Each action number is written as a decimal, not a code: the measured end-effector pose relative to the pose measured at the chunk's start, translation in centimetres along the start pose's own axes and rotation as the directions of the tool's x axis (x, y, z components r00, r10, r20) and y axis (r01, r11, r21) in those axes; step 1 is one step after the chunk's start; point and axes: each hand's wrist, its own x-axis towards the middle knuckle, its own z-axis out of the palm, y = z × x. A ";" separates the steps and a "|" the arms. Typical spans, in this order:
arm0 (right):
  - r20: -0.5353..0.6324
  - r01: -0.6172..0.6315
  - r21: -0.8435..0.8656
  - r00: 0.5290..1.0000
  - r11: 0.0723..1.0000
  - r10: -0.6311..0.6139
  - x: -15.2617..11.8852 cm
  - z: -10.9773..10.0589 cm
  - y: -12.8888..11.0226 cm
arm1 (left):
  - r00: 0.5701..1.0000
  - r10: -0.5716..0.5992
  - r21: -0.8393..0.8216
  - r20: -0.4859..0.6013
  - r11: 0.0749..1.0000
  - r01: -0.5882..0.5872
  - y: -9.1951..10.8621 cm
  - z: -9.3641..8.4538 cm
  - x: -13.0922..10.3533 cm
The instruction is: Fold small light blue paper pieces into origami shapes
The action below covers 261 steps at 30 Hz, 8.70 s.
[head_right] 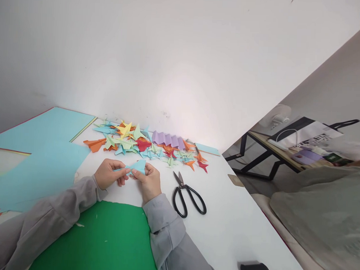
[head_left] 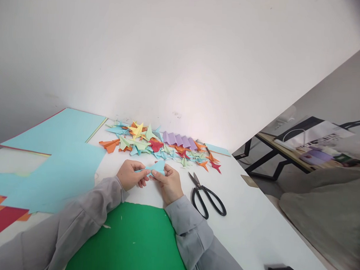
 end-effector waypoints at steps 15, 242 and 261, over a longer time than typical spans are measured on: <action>0.050 -0.061 0.149 0.997 0.987 0.054 0.1 -0.1 -0.6 | 1.000 -0.016 -0.063 -0.012 0.998 0.015 -0.2 -0.4 0.3; 0.108 0.069 -0.170 0.993 0.983 -0.051 -0.1 0.0 0.5 | 0.942 0.205 -0.074 0.264 0.979 -0.192 -1.1 -0.7 1.0; 0.117 0.043 -0.109 0.993 0.993 -0.030 0.0 -0.4 0.6 | 0.964 0.134 -0.098 0.230 0.989 -0.114 -0.7 -0.7 0.8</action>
